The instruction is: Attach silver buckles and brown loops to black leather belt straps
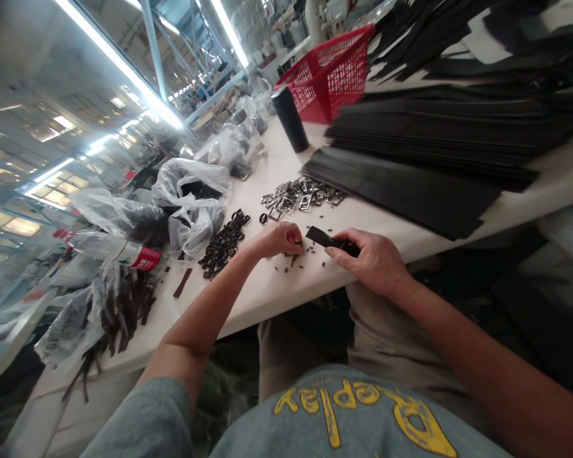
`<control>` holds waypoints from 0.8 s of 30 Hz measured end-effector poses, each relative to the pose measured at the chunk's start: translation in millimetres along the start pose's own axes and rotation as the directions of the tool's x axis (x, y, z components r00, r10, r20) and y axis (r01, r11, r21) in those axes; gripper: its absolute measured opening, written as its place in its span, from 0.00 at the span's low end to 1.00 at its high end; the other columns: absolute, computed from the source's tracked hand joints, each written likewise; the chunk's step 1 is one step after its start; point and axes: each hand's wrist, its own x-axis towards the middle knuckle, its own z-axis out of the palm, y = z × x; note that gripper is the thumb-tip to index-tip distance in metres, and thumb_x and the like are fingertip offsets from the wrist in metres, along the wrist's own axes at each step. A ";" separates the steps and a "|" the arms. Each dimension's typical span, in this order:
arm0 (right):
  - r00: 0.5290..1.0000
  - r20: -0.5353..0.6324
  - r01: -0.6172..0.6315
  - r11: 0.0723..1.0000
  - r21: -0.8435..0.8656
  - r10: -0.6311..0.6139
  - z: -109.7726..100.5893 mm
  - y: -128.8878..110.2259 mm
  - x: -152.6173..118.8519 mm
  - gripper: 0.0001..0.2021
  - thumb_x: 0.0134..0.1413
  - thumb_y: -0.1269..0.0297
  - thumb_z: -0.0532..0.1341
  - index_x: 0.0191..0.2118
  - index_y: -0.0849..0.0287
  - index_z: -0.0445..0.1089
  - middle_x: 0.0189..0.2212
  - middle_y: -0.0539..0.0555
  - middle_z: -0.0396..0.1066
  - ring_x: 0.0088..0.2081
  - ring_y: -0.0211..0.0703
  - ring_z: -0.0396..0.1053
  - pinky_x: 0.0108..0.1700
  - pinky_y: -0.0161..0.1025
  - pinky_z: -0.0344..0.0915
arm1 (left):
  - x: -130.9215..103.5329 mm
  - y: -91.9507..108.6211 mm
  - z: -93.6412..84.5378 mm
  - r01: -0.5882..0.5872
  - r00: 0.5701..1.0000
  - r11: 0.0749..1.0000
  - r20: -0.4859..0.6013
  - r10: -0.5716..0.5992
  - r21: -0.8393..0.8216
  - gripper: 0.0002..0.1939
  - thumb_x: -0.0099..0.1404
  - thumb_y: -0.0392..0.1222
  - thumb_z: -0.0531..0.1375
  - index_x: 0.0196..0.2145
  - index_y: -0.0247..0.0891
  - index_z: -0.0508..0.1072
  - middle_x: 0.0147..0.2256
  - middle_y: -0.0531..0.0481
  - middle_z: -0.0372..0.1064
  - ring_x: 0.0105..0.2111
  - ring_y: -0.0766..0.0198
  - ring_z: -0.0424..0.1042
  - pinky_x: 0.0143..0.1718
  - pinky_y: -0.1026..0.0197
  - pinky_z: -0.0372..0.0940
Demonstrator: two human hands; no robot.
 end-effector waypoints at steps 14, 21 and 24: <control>1.000 -0.009 -0.014 0.999 -0.050 0.014 2.3 1.8 -0.9 0.17 0.51 0.48 0.62 0.41 0.54 0.77 0.37 0.54 0.80 0.36 0.52 0.76 0.39 0.44 0.66 | -5.8 -14.6 7.7 0.113 0.993 0.991 -0.028 -0.115 -0.064 0.18 0.47 0.47 0.72 0.34 0.38 0.77 0.29 0.54 0.72 0.29 0.62 0.68 0.33 0.61 0.63; 0.997 -0.043 -0.074 0.994 -0.077 0.071 4.2 0.6 1.5 0.12 0.51 0.52 0.62 0.36 0.54 0.74 0.33 0.54 0.78 0.35 0.51 0.75 0.37 0.43 0.64 | -23.1 -10.1 25.0 0.108 0.973 0.973 -0.179 -0.145 -0.202 0.09 0.55 0.44 0.68 0.31 0.37 0.77 0.26 0.55 0.71 0.27 0.66 0.65 0.31 0.63 0.60; 0.996 -0.043 -0.080 0.996 -0.049 0.078 3.1 -2.2 1.2 0.12 0.51 0.53 0.61 0.37 0.54 0.74 0.34 0.54 0.79 0.36 0.52 0.75 0.39 0.44 0.65 | -33.6 -5.4 28.0 0.039 0.955 0.901 -0.250 -0.161 -0.432 0.09 0.58 0.46 0.65 0.31 0.37 0.77 0.24 0.55 0.70 0.25 0.68 0.64 0.29 0.63 0.59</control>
